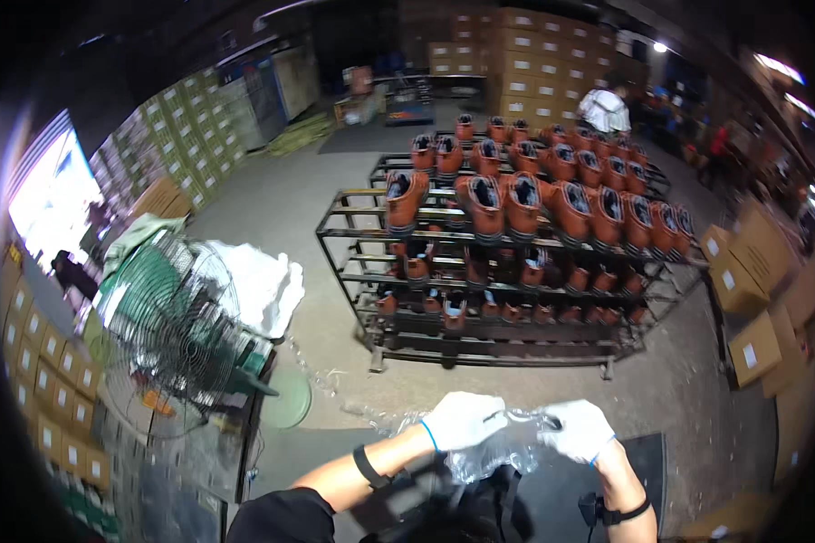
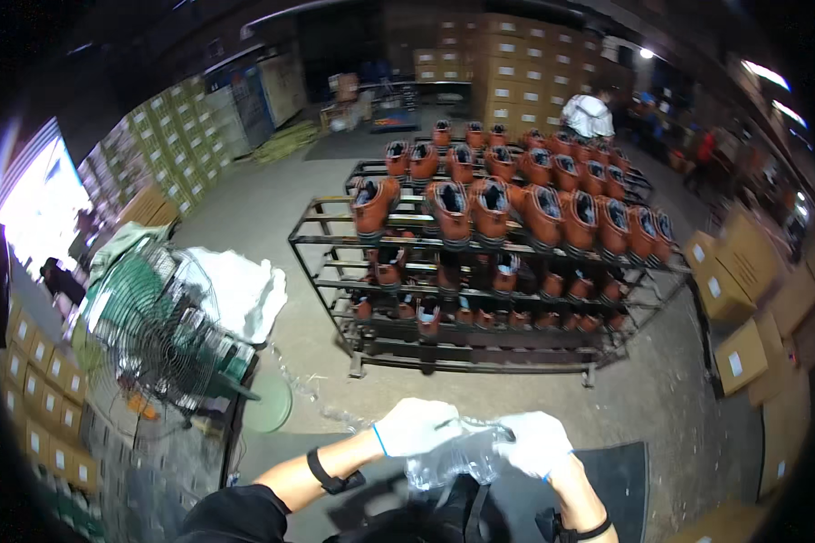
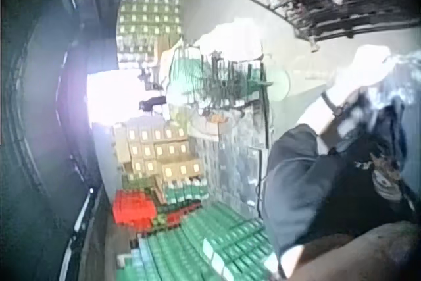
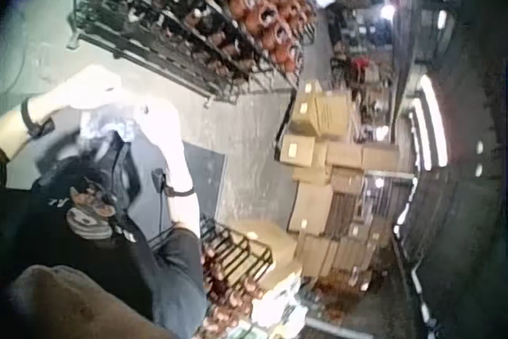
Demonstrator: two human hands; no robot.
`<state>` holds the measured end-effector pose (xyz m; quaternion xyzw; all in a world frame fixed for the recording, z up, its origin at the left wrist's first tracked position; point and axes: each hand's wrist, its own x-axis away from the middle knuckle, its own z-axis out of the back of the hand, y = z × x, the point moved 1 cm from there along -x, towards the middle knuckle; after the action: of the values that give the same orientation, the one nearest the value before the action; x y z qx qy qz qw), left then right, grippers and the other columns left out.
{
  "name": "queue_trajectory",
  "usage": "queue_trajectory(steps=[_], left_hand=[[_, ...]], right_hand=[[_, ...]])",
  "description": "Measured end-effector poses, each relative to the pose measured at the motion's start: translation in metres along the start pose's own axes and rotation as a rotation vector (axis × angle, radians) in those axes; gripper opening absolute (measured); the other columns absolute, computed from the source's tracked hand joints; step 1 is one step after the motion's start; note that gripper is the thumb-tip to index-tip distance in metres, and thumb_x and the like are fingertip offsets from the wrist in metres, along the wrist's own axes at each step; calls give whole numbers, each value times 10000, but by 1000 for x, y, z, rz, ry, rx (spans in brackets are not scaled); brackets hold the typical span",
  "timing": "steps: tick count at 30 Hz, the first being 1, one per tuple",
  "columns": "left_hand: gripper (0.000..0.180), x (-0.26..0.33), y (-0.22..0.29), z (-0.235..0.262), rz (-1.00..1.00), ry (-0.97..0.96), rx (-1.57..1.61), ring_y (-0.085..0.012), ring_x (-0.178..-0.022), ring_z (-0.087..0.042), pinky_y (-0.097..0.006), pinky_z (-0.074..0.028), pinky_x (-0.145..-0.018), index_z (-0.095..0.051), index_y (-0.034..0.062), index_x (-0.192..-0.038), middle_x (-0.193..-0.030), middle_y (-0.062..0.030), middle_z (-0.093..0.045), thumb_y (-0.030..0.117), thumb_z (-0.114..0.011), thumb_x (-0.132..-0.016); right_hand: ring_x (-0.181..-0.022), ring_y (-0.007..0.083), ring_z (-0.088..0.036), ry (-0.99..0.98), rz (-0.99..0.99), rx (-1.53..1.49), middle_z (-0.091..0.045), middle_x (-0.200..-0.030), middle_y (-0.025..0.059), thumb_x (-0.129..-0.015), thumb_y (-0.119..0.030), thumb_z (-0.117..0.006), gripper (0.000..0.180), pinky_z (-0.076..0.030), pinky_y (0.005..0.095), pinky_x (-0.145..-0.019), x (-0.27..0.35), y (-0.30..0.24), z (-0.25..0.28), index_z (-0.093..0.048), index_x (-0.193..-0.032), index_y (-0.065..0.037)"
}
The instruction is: The recorder is inspecting and cleaning brown boots on a mobile rack in a factory setting.
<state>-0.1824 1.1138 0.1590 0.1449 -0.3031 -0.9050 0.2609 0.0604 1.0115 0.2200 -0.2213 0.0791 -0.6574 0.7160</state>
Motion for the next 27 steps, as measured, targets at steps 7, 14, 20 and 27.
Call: queue_trajectory(steps=[7,14,20,27], left_hand=[[235,2,-145,162,352,999,115,-205,-698,-686,-360,-552,-675,-642,27,-791,-752,-81,-696,145,-702,-986],[374,-90,-210,249,439,763,-284,-377,-839,-753,-479,-606,-751,-674,105,-1301,-903,-182,-764,300,-697,-983],[256,-185,-295,268,369,542,-299,-417,-836,-749,-556,-589,-759,-685,129,-1161,-866,-197,-757,311,-663,-982],[171,-148,-331,272,462,573,-263,-408,-756,-760,-545,-590,-674,-733,63,-981,-762,-189,-740,211,-655,-950]], right_hand=[[-893,296,-754,319,371,-327,-789,-975,166,-932,-172,-727,225,-574,378,-833,-200,16,60,-798,-1086,-23],[-886,169,-692,519,387,-763,-765,-891,100,-860,-60,-687,217,-537,309,-821,-404,-94,158,-807,-1007,44],[-898,379,-761,539,421,281,-788,-948,183,-849,-121,-625,206,-615,445,-803,-610,-152,108,-813,-914,-67],[-980,392,-732,622,572,225,-739,-947,172,-828,-125,-687,145,-602,501,-811,-591,-210,72,-761,-950,-96]])
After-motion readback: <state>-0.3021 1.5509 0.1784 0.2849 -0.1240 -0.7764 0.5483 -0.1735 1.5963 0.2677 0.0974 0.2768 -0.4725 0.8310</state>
